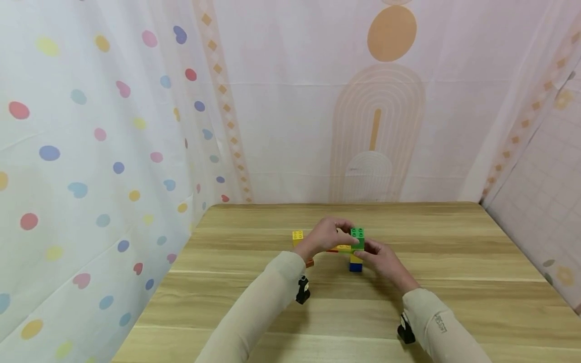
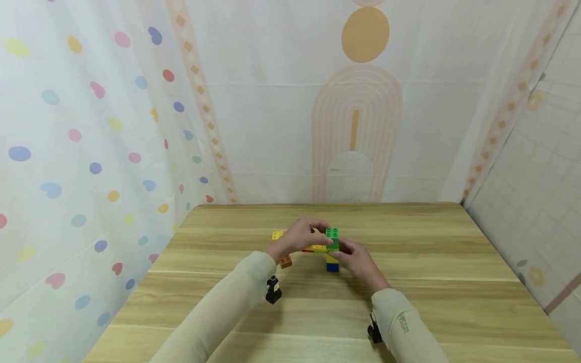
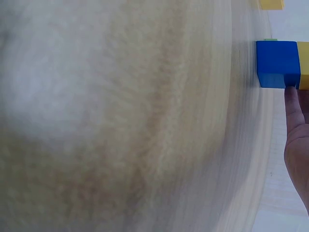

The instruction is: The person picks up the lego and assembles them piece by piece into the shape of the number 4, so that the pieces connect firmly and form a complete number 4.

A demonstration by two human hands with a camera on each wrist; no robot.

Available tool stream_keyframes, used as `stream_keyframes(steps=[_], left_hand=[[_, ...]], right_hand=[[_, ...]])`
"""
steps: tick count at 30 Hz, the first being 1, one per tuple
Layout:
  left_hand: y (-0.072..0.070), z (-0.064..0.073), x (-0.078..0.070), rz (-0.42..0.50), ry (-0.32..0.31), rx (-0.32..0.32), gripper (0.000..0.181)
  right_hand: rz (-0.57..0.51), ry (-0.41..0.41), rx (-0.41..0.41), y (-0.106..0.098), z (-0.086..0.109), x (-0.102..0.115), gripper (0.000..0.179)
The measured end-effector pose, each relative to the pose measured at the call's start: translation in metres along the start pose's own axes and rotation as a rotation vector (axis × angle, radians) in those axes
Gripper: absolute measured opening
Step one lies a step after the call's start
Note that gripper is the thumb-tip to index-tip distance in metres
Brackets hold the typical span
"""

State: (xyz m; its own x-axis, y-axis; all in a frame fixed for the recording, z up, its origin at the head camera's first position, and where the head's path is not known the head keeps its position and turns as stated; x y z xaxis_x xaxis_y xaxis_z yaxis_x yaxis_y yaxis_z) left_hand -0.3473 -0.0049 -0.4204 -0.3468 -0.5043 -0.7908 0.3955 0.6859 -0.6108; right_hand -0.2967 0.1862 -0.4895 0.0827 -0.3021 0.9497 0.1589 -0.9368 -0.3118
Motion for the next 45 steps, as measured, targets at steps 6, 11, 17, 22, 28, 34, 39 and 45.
stream_keyframes(steps=[6,11,17,22,28,34,39,45], left_hand=[[0.002,0.0,-0.004,-0.096,0.052,0.001,0.034],[0.003,0.001,-0.002,-0.1,0.06,-0.005,0.035],[0.005,0.003,-0.002,-0.058,0.07,-0.004,0.035],[0.006,0.004,-0.001,-0.048,0.068,-0.018,0.037],[0.006,0.009,0.002,0.032,0.054,-0.011,0.022],[0.006,0.008,0.004,0.053,0.034,-0.022,0.026],[0.007,0.01,0.005,0.071,0.01,-0.024,0.036],[0.007,0.01,0.005,0.062,-0.003,-0.021,0.045]], right_hand=[[0.004,0.003,-0.008,0.0,0.001,-0.001,0.054],[0.011,-0.004,-0.008,0.001,0.003,0.0,0.052],[0.013,-0.006,-0.009,0.0,0.004,0.001,0.051],[0.026,-0.003,-0.012,0.0,0.004,0.002,0.051],[0.014,-0.014,-0.003,0.002,0.003,0.002,0.051],[0.014,-0.009,0.008,0.001,0.005,0.009,0.048],[0.024,0.005,0.001,0.002,0.003,0.004,0.049],[0.037,0.011,0.006,0.0,0.003,0.002,0.053]])
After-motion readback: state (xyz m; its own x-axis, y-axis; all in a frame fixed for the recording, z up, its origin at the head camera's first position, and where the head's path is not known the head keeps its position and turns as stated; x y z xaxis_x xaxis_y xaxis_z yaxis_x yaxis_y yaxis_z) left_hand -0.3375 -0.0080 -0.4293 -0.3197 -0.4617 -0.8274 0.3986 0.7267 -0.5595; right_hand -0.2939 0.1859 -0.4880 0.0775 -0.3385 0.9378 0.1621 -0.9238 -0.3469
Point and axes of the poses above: each hand's wrist, its own z-axis away from the middle knuckle, its own y-axis out of the palm, x = y × z, the point moved 1 cm from there along -z, towards the middle knuckle, and after that the axes turned 2 degrees about -x, right-handed, at the moved point
